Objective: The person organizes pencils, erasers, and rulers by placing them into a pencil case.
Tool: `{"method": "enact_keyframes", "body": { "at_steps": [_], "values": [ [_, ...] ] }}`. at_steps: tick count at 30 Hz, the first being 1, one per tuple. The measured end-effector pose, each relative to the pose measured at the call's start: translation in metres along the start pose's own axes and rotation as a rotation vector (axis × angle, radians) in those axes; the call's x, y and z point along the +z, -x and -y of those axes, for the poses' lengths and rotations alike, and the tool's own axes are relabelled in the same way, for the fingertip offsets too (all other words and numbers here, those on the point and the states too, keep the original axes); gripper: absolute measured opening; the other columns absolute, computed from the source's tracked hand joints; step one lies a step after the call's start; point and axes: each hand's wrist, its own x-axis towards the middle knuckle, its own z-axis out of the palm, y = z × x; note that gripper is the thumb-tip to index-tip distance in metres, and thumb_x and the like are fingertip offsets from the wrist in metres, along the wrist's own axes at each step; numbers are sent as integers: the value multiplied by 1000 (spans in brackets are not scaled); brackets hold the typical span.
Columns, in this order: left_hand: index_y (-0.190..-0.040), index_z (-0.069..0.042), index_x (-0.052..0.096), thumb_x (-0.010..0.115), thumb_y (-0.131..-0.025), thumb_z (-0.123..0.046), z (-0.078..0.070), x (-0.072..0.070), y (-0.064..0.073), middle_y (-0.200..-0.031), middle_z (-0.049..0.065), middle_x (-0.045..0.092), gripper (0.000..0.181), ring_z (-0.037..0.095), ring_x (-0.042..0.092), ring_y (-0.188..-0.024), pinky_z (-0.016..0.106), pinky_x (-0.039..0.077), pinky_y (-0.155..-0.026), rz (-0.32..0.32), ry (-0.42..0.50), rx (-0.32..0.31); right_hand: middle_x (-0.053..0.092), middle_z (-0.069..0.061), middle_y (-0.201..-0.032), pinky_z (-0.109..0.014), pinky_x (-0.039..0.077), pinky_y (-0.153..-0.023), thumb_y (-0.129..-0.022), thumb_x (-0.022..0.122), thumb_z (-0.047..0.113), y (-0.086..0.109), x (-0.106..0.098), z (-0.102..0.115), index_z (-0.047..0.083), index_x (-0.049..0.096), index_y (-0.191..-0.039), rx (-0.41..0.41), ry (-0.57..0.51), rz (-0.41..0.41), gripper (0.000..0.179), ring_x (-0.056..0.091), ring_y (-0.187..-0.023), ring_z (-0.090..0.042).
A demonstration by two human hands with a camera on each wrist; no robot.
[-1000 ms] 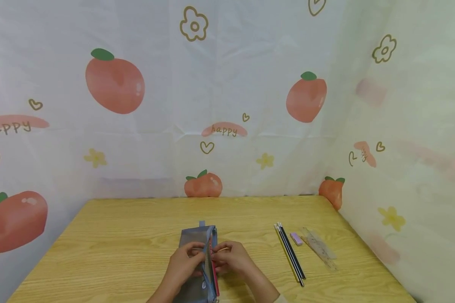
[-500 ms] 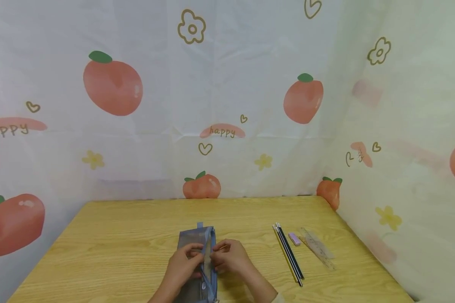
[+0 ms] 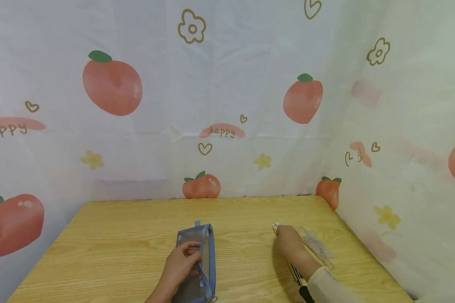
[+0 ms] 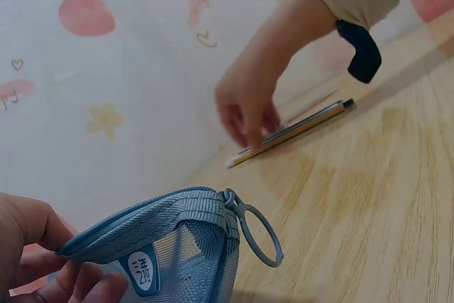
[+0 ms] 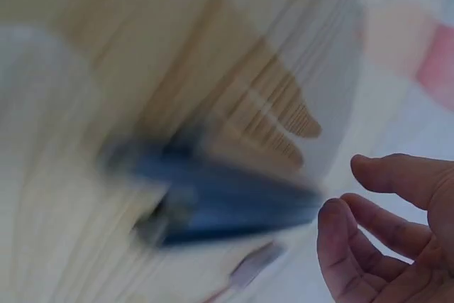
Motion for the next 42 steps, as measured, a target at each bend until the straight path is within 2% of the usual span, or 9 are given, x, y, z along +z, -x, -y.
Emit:
{"method": "enact_keyframes", "body": {
  "at_steps": [3, 7, 15, 21, 26, 31, 36, 42],
  "values": [
    [-111, 0, 58, 58, -75, -11, -1, -1, 0, -86, 7, 59, 38, 17, 57, -70, 33, 54, -53, 1, 0, -6, 48, -5, -56, -28, 32, -40, -72, 53, -7, -1, -3, -10, 5, 49, -63, 29, 47, -4, 15, 40, -47, -17],
    [-112, 1, 58, 58, -75, -11, -1, -2, 1, -87, 8, 60, 38, 17, 57, -69, 34, 54, -53, 6, 3, -5, 44, -2, -53, -26, 29, -39, -70, 54, -7, 0, -1, -13, 6, 47, -60, 45, 45, -1, 18, 34, -46, -14],
    [-112, 1, 58, 58, -76, -12, -1, -3, 2, -89, 9, 60, 39, 17, 58, -71, 34, 54, -53, 6, 1, -11, 44, -1, -53, -25, 32, -38, -70, 58, -6, 0, 8, -11, 7, 44, -59, 12, 55, -22, 22, 38, -46, -13],
    [-112, 1, 58, 58, -75, -11, -1, -3, 1, -88, 9, 60, 38, 17, 58, -71, 34, 54, -53, 3, 7, -11, 41, 0, -50, -20, 27, -37, -71, 56, -8, 3, 7, -6, 7, 45, -56, -1, 0, 7, 24, 33, -41, -10],
    [-112, 1, 57, 57, -76, -11, 0, -3, 0, -87, 8, 60, 38, 17, 58, -71, 34, 54, -53, 3, 8, -4, 55, -5, -59, -24, 37, -38, -72, 58, -8, 5, 6, 0, 3, 55, -62, -25, 17, -15, 15, 45, -46, -12],
    [-112, 2, 57, 57, -76, -11, 0, -3, 0, -88, 10, 60, 38, 17, 58, -71, 34, 54, -53, 5, 10, -5, 60, -6, -64, -26, 40, -40, -75, 56, -8, 7, 8, 2, 3, 58, -65, -48, 29, -53, 15, 49, -50, -14],
    [-112, 0, 58, 58, -75, -11, -1, -2, 0, -89, 10, 60, 38, 17, 58, -68, 33, 54, -52, 2, 7, -6, 64, -13, -72, -25, 46, -45, -72, 56, -11, 8, 8, 3, -3, 64, -76, -79, 35, -76, 12, 57, -57, -17],
    [-112, -1, 58, 58, -75, -12, 0, -2, 0, -91, 12, 62, 39, 17, 59, -64, 32, 54, -52, 8, 1, -9, 63, -12, -72, -29, 49, -49, -62, 59, -12, 11, 6, 7, -5, 64, -75, -77, -87, -18, 15, 57, -62, -19]
  ]
}}
